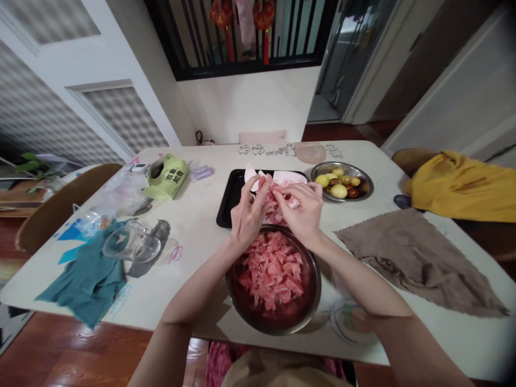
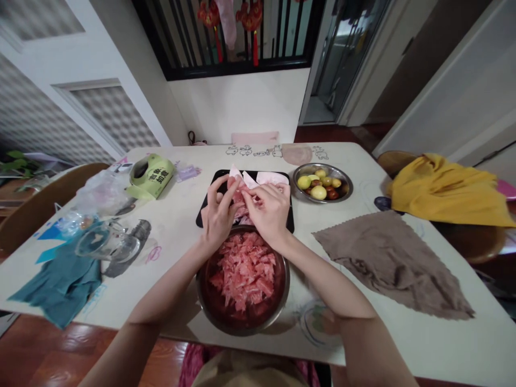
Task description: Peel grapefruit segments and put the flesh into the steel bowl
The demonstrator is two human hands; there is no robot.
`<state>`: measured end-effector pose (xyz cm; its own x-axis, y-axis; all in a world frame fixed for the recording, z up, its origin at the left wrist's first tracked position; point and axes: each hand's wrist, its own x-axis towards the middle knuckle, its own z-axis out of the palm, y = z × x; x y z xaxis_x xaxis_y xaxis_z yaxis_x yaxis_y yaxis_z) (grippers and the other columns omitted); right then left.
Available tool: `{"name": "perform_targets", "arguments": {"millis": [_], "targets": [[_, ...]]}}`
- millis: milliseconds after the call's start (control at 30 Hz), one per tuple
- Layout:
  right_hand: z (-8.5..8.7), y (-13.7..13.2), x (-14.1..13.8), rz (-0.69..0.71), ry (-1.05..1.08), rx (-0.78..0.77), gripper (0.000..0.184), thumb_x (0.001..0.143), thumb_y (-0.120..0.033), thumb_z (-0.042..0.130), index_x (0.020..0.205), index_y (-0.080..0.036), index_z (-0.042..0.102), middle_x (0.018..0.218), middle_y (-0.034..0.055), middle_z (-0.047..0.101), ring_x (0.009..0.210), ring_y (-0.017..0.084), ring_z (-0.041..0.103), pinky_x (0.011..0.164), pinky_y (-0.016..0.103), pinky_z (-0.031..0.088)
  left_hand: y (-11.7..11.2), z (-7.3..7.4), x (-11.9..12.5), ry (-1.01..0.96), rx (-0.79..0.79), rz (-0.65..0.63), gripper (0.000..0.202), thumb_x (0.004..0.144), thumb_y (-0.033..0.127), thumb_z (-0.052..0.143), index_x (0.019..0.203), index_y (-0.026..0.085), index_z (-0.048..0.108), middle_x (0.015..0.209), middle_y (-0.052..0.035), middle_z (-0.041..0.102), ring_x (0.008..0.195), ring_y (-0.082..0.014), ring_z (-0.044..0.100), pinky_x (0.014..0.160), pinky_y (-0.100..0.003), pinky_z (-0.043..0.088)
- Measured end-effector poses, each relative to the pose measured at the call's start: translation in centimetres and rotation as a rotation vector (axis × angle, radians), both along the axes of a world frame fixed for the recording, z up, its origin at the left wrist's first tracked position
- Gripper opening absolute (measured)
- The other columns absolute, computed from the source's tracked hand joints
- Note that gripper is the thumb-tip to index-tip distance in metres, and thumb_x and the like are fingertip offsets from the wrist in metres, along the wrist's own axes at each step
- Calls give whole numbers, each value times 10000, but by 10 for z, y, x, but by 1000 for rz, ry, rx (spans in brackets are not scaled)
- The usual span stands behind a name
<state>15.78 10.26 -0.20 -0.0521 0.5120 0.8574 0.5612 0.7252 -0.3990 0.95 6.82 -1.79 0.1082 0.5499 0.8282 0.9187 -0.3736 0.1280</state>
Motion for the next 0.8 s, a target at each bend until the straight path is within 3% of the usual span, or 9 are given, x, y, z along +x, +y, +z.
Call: {"name": "perform_targets", "arguments": {"millis": [133,267,467,600,800], "targets": [[2,8,5,-26,7,-91,218,913,-262,673,700,-221,644,708,-39,720,672,150,646,847,375,371,-3,1,3,121,-62,21,565,1048,413,481,1578,253,373,1521,-135,548,879,-172,742,588,-251,584],[3,10,7,-17,6,-181,261,897,-235,657,641,-212,606,682,-46,698,630,133,603,842,367,357,-4,0,5,181,-140,-101,599,1037,340,528,1593,223,337,1519,-86,563,1127,-195,723,820,-268,638],[5,6,4,40,9,-195,254,886,-214,658,637,-212,605,666,-51,682,629,133,595,824,370,345,0,-8,0,107,2,-172,649,980,237,627,1578,243,376,1426,-100,633,949,-223,777,767,-333,658],[8,3,6,59,30,-207,258,907,-260,668,657,-220,623,695,-52,702,665,148,630,849,380,366,3,-9,0,68,54,-230,710,968,175,636,1598,250,319,1461,-120,599,1040,-221,772,799,-319,669],[8,2,8,87,5,-224,229,916,-255,673,692,-217,648,737,-52,732,694,149,658,846,369,357,4,-10,-3,52,33,-270,698,967,160,633,1591,226,329,1479,-136,580,1176,-232,725,959,-350,651]]}}
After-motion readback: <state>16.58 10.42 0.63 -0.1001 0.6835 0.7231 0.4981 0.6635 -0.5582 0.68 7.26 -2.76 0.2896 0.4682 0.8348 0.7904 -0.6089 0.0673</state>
